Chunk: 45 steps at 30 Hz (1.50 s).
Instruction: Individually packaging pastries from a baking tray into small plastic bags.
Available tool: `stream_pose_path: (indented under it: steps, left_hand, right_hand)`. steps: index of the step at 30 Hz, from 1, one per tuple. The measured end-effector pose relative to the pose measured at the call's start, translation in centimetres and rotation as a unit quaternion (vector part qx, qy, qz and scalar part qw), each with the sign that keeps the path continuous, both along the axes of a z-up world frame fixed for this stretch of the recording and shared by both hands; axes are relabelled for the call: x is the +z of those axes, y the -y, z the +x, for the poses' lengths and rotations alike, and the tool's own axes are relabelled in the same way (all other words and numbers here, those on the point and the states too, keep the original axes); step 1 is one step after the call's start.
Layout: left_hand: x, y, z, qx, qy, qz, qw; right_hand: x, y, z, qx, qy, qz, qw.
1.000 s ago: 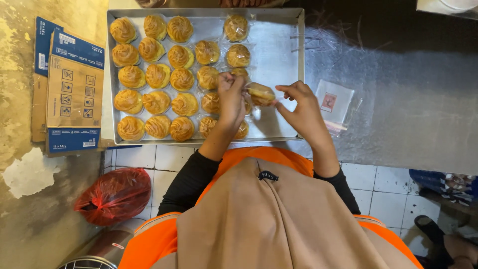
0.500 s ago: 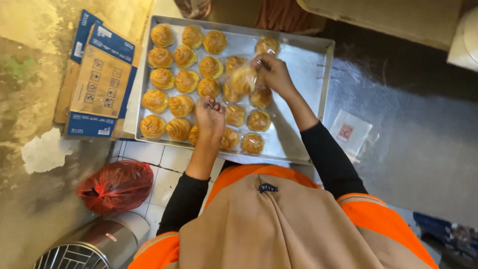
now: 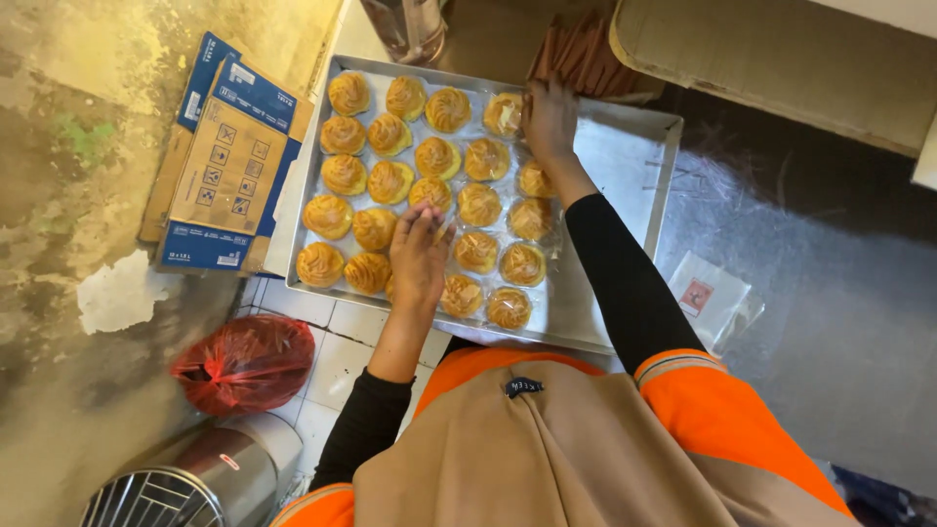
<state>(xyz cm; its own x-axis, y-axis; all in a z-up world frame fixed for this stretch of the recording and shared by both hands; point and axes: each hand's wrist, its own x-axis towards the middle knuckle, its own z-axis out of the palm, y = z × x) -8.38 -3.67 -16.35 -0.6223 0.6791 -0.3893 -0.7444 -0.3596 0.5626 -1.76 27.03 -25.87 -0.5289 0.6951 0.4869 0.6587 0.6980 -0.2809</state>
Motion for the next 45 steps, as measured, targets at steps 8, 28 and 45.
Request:
stream_pose_path:
  steps: [8,28,45]
  left_hand:
    - [2.5,-4.7,2.1,-0.13,-0.215,0.007,0.968]
    - [3.0,-7.4,8.8,-0.299,-0.165,-0.068,0.937]
    - [2.4,-6.5,9.4,-0.283,-0.115,-0.051,0.951]
  right_hand:
    - [10.4,10.1,8.7,0.252,-0.324,-0.699,0.586]
    - [-6.1,-10.9,35.9,-0.178,-0.424,-0.55,0.697]
    - [8.0,-8.5,40.6,-0.134,0.007,-0.62,0.773]
